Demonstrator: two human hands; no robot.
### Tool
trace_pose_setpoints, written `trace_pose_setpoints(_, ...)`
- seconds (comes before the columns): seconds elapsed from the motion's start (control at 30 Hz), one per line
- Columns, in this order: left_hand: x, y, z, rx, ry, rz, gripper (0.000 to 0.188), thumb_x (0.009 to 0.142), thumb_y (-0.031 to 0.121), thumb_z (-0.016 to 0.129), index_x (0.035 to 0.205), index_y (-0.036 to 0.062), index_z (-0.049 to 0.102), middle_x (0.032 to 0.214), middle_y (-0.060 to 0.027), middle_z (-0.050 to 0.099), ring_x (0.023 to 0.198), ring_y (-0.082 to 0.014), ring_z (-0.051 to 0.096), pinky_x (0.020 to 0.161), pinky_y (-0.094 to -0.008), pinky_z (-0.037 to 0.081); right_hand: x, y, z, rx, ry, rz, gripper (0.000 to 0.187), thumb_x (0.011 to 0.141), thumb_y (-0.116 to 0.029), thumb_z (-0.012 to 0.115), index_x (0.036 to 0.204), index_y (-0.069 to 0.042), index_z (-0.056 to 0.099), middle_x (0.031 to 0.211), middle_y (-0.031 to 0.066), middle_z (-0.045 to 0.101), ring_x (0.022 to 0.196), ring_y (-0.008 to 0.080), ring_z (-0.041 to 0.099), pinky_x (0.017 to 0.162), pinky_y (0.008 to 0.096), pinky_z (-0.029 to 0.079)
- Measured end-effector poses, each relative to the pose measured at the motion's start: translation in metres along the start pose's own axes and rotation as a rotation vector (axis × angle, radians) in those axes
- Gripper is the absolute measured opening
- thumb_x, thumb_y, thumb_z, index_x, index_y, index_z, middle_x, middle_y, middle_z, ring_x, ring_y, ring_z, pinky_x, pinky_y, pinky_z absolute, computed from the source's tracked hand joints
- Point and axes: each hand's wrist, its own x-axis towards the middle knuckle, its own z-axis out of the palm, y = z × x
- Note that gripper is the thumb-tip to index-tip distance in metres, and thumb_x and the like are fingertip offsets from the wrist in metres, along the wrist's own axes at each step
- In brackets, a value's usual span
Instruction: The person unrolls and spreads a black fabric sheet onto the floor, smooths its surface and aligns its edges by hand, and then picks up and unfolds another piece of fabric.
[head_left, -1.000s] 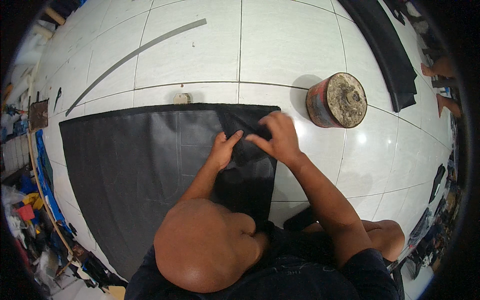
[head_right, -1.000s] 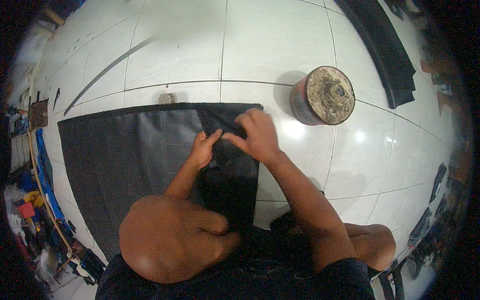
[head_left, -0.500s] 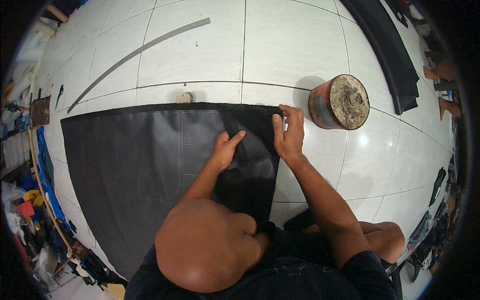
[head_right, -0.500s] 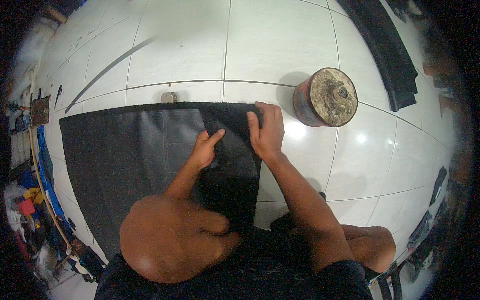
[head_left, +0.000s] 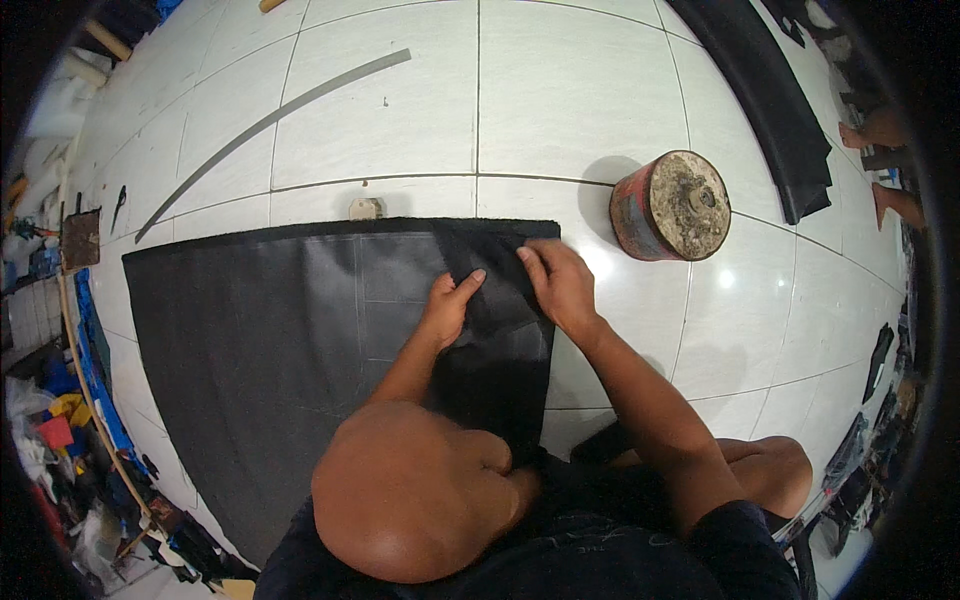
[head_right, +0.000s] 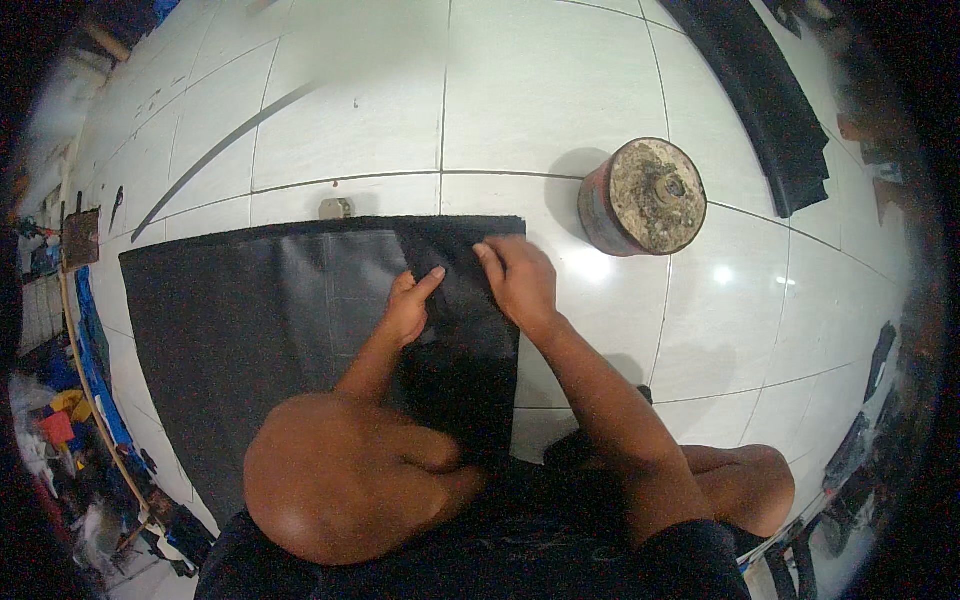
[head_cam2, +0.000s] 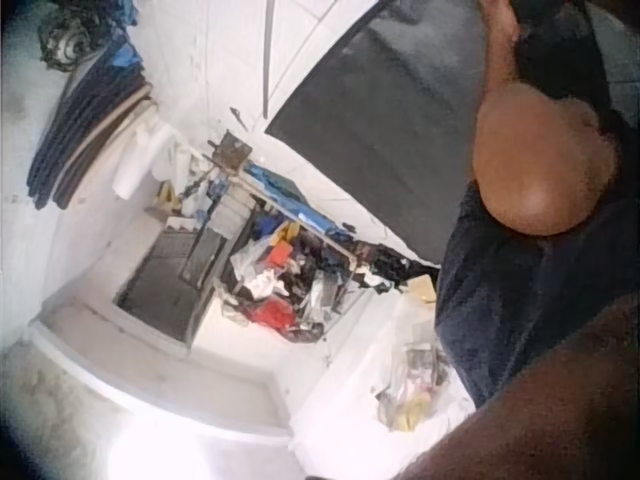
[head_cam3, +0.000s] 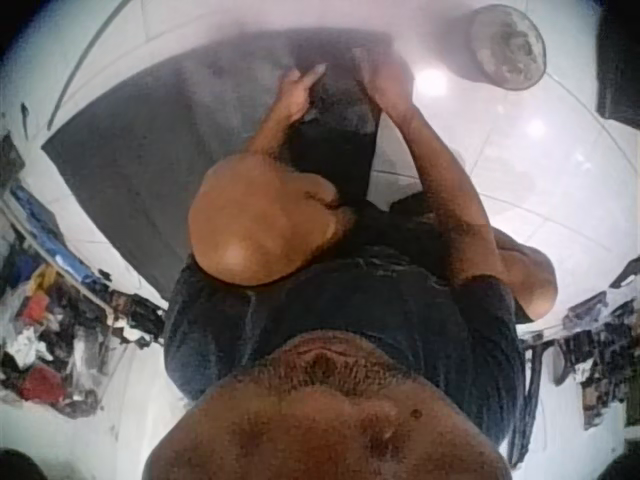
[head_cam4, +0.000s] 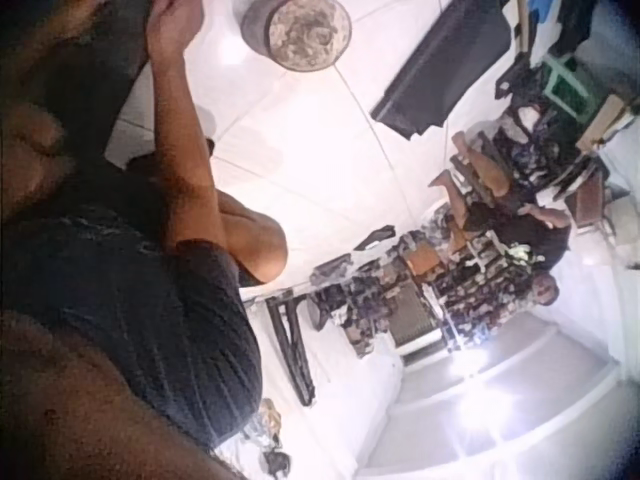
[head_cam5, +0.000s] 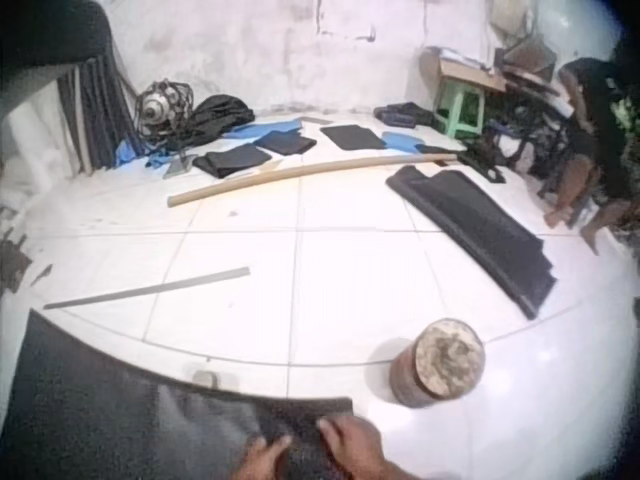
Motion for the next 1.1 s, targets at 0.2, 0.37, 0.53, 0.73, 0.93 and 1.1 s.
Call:
trace_pose_setpoints(0.2, 0.004, -0.005, -0.008, 0.03, -0.031, -0.032, 0.019, 0.093, 0.019, 0.062, 0.102, 0.0021, 0.064, 0.097, -0.004, 0.066, 0.086, -0.0139, 0.062, 0.078, -0.03, 0.051, -0.001, -0.017, -0.026, -0.133, -0.059, -0.394, 0.039, 0.08, -0.036, 0.073, 0.1, -0.005, 0.06, 0.096, 0.0088, 0.057, 0.093, 0.029, 0.054, 0.081, 0.0401, 0.038)
trace_pose_setpoints(0.37, 0.002, -0.003, -0.007, 0.027, -0.019, -0.021, 0.018, 0.094, 0.018, 0.062, 0.102, 0.0022, 0.064, 0.097, -0.0039, 0.066, 0.084, -0.0134, 0.062, 0.077, -0.0296, 0.051, -0.015, 0.005, -0.002, -0.246, -0.201, -0.363, 0.026, 0.079, -0.036, 0.071, 0.081, -0.011, 0.065, 0.079, 0.0037, 0.061, 0.08, 0.0236, 0.056, 0.072, 0.0387, 0.037)
trace_pose_setpoints(0.53, 0.001, 0.0, -0.002, 0.004, -0.082, -0.015, 0.019, 0.094, 0.018, 0.062, 0.104, 0.0018, 0.063, 0.098, -0.0041, 0.067, 0.086, -0.0136, 0.063, 0.077, -0.0299, 0.051, -0.005, 0.003, -0.002, -0.143, -0.296, -0.106, 0.025, 0.085, -0.031, 0.067, 0.078, -0.007, 0.067, 0.077, 0.0077, 0.065, 0.081, 0.0276, 0.06, 0.076, 0.0412, 0.041)
trace_pose_setpoints(0.73, 0.0, -0.002, 0.0, 0.007, -0.025, -0.028, 0.017, 0.093, 0.016, 0.062, 0.103, 0.0024, 0.064, 0.099, -0.0041, 0.067, 0.086, -0.0139, 0.063, 0.078, -0.0297, 0.051, 0.0, 0.003, -0.011, -0.015, 0.169, 0.012, 0.031, 0.091, -0.031, 0.06, 0.108, -0.004, 0.061, 0.103, 0.0137, 0.06, 0.099, 0.0322, 0.056, 0.084, 0.0444, 0.039)
trace_pose_setpoints(0.93, 0.001, -0.004, -0.008, 0.008, -0.014, 0.007, 0.013, 0.094, 0.016, 0.061, 0.1, 0.0043, 0.065, 0.096, -0.0031, 0.066, 0.084, -0.0138, 0.063, 0.076, -0.029, 0.051, -0.005, -0.021, -0.015, -0.113, -0.054, -0.488, 0.041, 0.079, -0.039, 0.072, 0.103, -0.008, 0.06, 0.095, 0.0118, 0.058, 0.095, 0.0289, 0.055, 0.081, 0.0408, 0.038)
trace_pose_setpoints(1.1, -0.001, 0.0, 0.0, 0.014, -0.059, -0.024, 0.014, 0.094, 0.016, 0.061, 0.1, 0.0035, 0.064, 0.095, -0.004, 0.066, 0.082, -0.0139, 0.062, 0.074, -0.0296, 0.051, -0.018, 0.001, 0.002, -0.259, -0.23, -0.353, 0.029, 0.079, -0.036, 0.071, 0.087, -0.01, 0.063, 0.084, 0.0061, 0.059, 0.079, 0.0254, 0.057, 0.074, 0.0384, 0.037)
